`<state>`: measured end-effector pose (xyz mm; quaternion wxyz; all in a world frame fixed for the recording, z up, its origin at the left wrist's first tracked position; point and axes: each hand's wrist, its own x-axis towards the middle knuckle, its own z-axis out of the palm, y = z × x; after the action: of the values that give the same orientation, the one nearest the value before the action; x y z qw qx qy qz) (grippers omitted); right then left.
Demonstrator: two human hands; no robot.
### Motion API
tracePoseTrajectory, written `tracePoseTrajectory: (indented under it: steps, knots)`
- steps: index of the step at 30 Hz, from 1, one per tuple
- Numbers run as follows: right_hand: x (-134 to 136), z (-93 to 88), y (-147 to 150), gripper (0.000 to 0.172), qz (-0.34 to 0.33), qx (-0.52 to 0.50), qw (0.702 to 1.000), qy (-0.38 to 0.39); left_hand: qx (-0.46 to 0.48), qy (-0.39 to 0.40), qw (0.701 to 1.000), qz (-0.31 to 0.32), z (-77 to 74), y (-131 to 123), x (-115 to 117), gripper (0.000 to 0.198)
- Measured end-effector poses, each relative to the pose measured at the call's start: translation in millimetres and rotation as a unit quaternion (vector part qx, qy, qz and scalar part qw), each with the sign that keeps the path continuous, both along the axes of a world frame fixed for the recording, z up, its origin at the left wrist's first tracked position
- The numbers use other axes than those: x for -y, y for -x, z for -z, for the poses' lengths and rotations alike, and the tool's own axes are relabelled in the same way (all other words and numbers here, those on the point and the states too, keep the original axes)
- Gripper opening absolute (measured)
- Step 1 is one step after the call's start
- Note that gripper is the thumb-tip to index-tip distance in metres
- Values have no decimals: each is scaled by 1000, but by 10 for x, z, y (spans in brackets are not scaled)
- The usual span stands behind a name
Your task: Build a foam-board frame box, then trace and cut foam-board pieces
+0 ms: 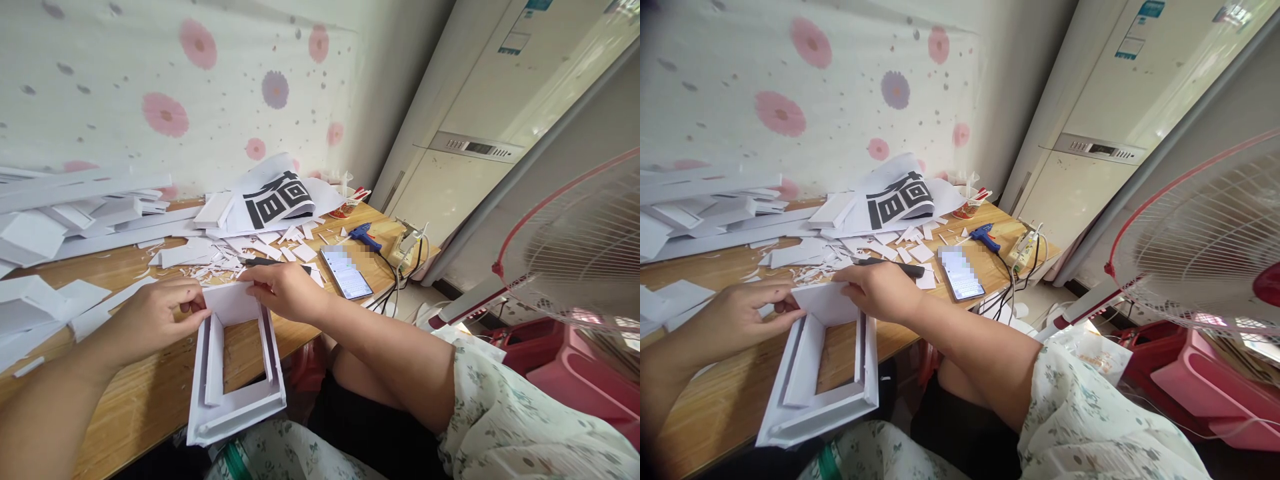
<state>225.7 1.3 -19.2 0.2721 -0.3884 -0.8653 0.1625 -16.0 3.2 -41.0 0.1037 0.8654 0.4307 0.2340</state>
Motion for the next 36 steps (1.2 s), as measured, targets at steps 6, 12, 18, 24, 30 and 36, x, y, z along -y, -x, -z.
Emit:
tracePoseTrajectory:
  steps: [6, 12, 18, 24, 30, 36]
  knots:
    - [-2, 1, 3, 23, -3, 0, 1000, -2, 3, 14, 1000, -9, -11, -12, 7, 27]
    - [0, 3, 7, 23, 1, 0, 1000, 0, 1, 32, 999, -10, -2, -10, -5, 27]
    - [9, -13, 10, 24, 9, 9, 1000, 4, 0, 30, 1000, -9, -3, -10, -3, 27]
    - [1, -9, 9, 24, 8, 12, 1000, 1, -2, 29, 1000, -10, -2, -8, -2, 27]
    - [6, -14, 6, 24, 7, 15, 1000, 6, 1, 21, 1000, -1, -20, -20, 12, 24]
    - [1, -5, 1, 25, -3, 12, 1000, -1, 2, -4, 1000, 4, 28, 3, -12, 27]
